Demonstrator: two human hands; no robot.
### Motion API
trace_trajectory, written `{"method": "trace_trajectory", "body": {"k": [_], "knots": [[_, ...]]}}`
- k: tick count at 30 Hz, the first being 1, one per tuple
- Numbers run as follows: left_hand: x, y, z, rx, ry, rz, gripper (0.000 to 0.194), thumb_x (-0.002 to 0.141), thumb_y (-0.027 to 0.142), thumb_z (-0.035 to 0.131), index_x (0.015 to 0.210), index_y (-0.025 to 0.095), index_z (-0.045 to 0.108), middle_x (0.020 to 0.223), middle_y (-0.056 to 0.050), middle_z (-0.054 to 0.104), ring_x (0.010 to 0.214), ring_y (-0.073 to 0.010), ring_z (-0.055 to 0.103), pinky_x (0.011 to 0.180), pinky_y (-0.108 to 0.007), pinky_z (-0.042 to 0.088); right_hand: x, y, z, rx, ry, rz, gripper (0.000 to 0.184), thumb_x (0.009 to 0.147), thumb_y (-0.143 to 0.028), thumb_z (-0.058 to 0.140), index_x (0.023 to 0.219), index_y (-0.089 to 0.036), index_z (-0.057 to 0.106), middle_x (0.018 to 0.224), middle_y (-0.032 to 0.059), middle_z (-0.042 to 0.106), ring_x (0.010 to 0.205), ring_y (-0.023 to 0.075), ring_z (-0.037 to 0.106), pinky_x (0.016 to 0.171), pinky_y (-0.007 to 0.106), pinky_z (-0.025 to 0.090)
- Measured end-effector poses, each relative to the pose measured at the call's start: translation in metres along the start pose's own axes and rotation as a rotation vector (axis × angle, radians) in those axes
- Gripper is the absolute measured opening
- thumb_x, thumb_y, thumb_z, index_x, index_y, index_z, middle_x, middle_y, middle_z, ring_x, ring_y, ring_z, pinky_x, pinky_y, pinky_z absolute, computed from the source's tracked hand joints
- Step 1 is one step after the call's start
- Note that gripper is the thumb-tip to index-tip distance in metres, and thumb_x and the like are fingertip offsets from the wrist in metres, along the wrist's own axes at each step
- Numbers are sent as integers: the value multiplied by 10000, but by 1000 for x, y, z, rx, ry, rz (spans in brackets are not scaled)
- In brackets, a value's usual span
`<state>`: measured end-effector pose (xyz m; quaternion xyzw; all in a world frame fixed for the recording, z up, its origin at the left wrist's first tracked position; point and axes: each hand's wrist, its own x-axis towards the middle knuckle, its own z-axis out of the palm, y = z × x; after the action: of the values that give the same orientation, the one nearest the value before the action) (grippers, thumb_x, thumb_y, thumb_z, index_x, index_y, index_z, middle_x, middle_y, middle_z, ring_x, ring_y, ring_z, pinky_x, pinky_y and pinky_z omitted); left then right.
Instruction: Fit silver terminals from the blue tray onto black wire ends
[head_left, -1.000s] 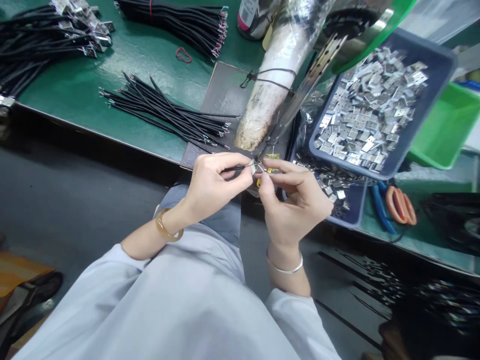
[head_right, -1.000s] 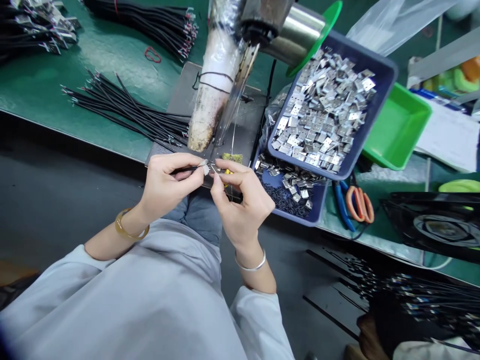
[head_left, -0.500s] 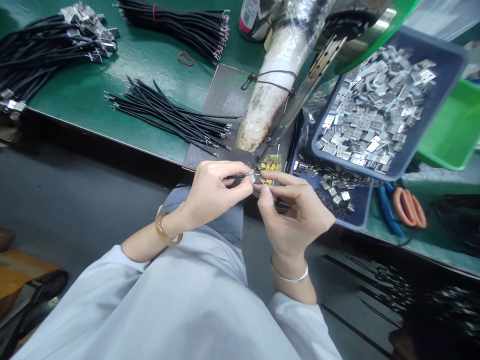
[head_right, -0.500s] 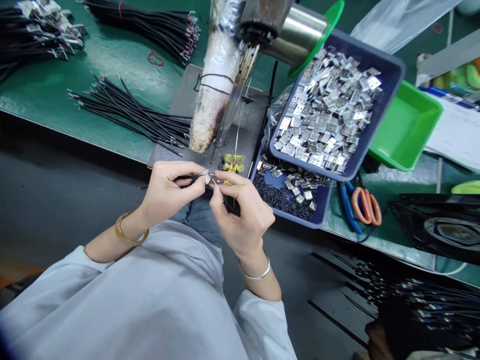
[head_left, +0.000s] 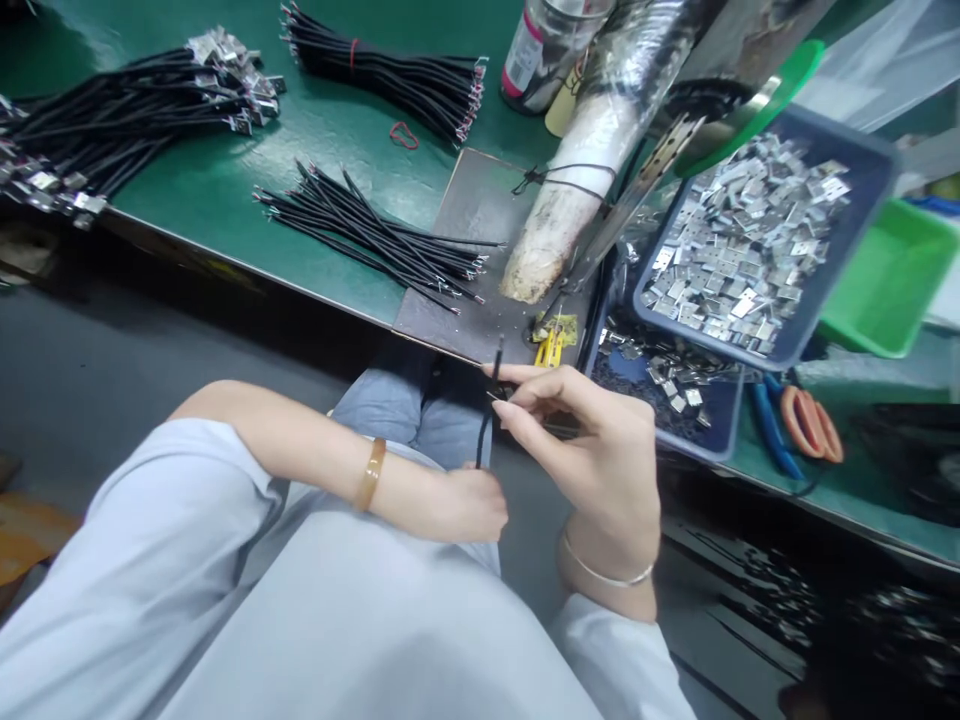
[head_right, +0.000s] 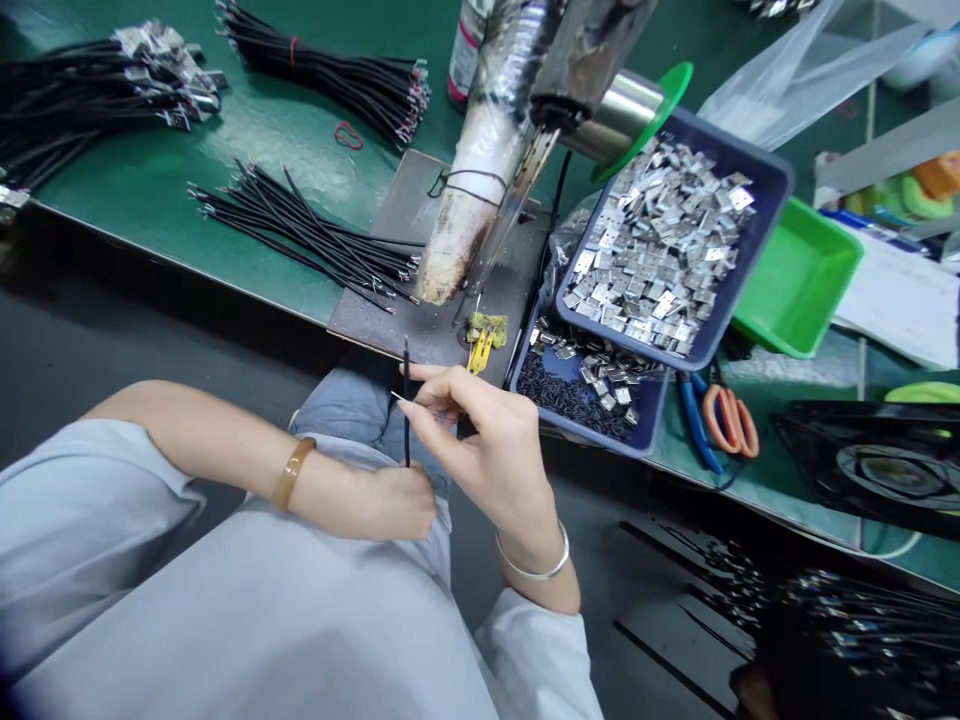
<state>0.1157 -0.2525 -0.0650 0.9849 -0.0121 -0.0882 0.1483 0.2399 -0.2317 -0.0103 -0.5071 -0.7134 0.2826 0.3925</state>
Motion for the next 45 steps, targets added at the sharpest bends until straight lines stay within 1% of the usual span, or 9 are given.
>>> {"method": "trace_trajectory", "body": {"k": [7,13,16,21,26,34,37,42,45], "knots": [[-6,-2,1,104,168,54,266,662,27,748,509,181,594,498,-29,595,527,-175,557,452,-312,301,-5,-1,6,46,286,-19,200,830,-78,728,738,-218,618,733,-44,677,696,111,689,557,195,561],[-44,-32,-31,49,1240,-55,164,930,232,623,814,153,708,713,-29,700,659,-136,635,626,-273,491,-15,0,0,-11,455,-140,214,808,-39,740,756,-216,632,747,-33,714,721,130,708,555,218,538],[-55,-42,-35,-419,1406,-324,134,889,177,685,1006,147,744,884,-54,774,841,-146,711,814,-258,552,-14,1,3,-68,438,-189,216,819,-48,738,768,-221,618,820,-21,754,712,129,712,552,228,538],[-44,-39,-28,-1228,1338,-375,143,883,258,707,907,154,802,849,-63,751,709,-124,675,653,-221,557,-11,4,2,-248,364,-316,169,870,-65,703,866,-213,621,844,-3,766,727,117,730,616,207,572],[-17,-25,-11,-1751,1146,-400,412,808,537,764,881,132,764,546,48,476,437,-35,368,401,-171,298,-14,9,1,-433,376,-363,164,894,-92,683,843,-220,593,646,-58,678,512,67,617,502,172,494],[-32,8,50,-1992,93,23,440,841,573,714,895,137,738,574,11,591,513,-77,492,544,-205,420,-23,29,44,-156,377,-282,151,911,-117,652,816,-223,599,651,-46,697,502,94,644,490,200,522],[-45,8,55,-1921,49,138,468,825,574,726,925,120,779,591,-17,631,513,-90,510,546,-212,446,-23,34,34,-156,452,-269,132,911,-186,673,788,-226,647,636,-41,694,489,104,643,451,212,496],[-48,-6,44,-1782,155,390,339,622,561,881,737,246,828,756,-78,773,553,-152,630,512,-251,484,-17,38,-21,-424,955,-210,204,933,-453,625,906,-251,628,635,-53,583,384,97,466,403,270,312],[-49,-8,38,-1721,190,455,268,603,551,892,621,297,809,732,-76,777,580,-181,678,511,-265,504,-16,39,-56,-549,739,11,132,945,-362,592,1005,-244,596,671,-32,635,453,141,552,546,314,416]]}}
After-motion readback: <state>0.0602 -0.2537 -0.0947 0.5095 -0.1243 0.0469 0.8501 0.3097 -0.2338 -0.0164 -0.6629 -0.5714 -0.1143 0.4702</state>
